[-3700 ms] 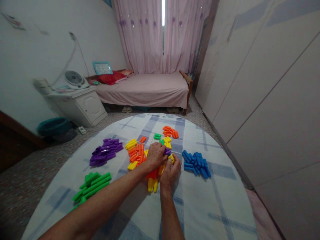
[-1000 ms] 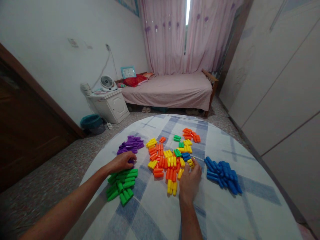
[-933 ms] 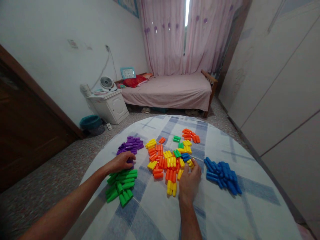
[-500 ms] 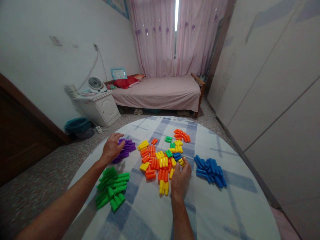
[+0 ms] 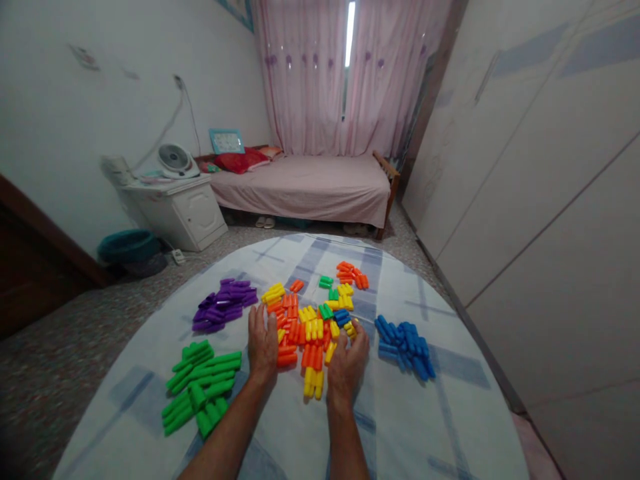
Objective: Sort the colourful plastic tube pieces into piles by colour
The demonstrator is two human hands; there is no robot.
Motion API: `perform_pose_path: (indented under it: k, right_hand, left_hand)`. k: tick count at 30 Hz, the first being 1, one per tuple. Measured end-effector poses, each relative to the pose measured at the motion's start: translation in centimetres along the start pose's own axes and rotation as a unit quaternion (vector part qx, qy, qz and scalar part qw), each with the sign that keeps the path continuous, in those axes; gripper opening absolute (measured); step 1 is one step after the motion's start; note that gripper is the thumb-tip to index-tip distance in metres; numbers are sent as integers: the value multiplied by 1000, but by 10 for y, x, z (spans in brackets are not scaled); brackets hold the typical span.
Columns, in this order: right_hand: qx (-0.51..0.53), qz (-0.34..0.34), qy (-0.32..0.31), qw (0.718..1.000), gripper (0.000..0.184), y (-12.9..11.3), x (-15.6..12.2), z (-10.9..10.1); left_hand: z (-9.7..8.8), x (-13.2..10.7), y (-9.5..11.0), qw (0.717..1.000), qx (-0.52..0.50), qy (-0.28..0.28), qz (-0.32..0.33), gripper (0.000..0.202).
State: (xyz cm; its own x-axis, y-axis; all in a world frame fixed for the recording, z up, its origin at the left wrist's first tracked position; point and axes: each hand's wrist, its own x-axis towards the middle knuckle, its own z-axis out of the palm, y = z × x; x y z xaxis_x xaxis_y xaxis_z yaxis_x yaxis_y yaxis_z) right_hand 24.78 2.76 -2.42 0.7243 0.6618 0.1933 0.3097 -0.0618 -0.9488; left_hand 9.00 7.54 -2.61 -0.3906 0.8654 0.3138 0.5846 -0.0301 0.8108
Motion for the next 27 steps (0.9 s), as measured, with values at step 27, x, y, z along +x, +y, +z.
perform_pose_path:
  k: [27]
  right_hand:
    - [-14, -7, -3, 1000, 43, -5, -2, 0]
  left_hand:
    - [8, 55, 11, 975, 24, -184, 126, 44]
